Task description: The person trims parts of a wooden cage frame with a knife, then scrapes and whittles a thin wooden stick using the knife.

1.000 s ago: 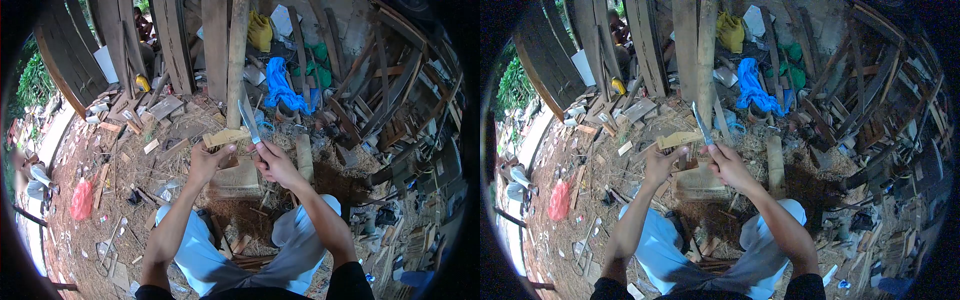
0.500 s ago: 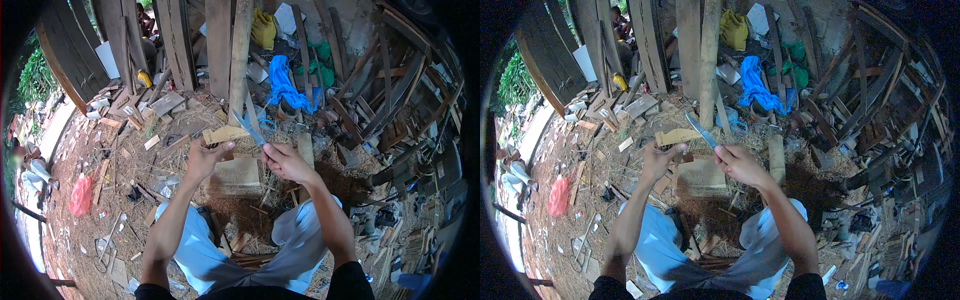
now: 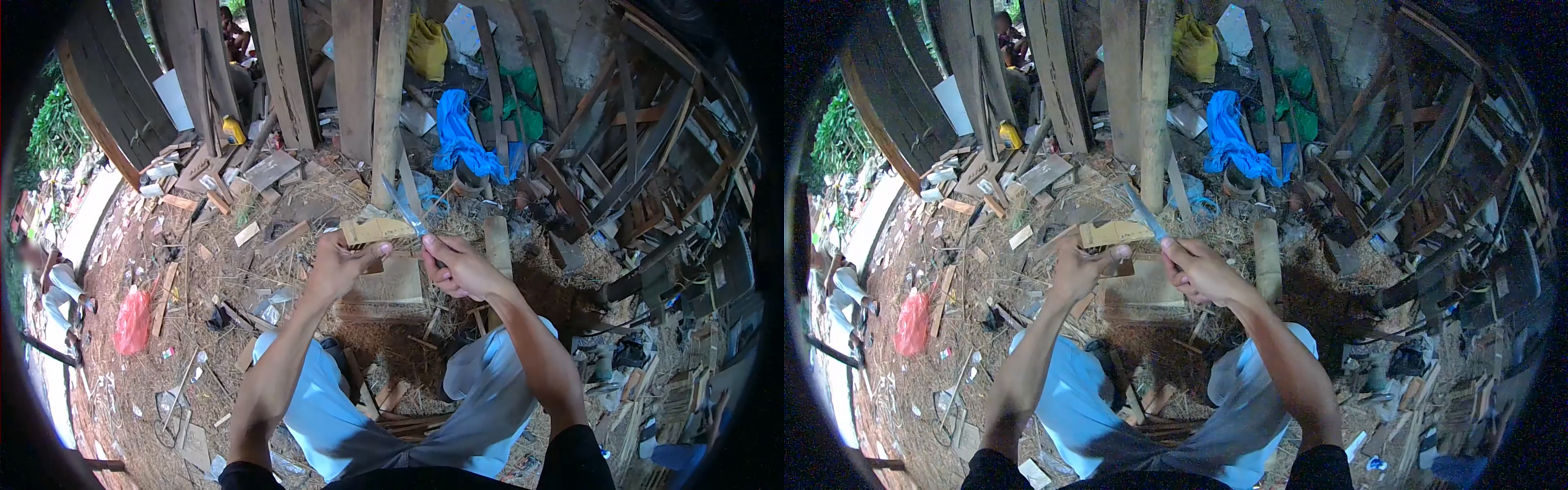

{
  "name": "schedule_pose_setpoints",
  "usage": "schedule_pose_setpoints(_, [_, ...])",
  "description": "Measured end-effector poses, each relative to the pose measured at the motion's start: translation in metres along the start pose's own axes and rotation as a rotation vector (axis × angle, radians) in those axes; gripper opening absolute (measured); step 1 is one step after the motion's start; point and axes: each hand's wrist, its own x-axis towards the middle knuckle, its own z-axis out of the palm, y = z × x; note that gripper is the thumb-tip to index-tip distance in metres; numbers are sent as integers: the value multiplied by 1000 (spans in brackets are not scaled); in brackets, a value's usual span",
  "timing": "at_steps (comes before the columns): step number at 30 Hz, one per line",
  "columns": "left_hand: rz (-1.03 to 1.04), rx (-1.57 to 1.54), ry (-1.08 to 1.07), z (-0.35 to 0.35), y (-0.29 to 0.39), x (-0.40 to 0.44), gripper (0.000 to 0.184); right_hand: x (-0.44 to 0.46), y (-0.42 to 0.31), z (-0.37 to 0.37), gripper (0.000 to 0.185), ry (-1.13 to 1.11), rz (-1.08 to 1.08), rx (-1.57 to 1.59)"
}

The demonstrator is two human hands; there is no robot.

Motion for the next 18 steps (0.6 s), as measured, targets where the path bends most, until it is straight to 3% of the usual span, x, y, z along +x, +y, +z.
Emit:
schedule_pose_setpoints(6, [-72, -90, 112, 13, 0, 0, 24, 3, 2, 8, 37, 69, -6, 132])
schedule_pose_setpoints(9, [55, -47, 187, 13, -10, 1, 24, 5, 3, 12, 38, 80, 9, 155])
schedule_pose_setpoints(11, [48, 252, 183, 15, -10, -1, 26, 7, 6, 17, 36, 139, -17, 209])
schedule_pose_setpoints(18, [84, 210, 218, 32, -26, 0, 29, 9, 1, 20, 36, 137, -30, 362])
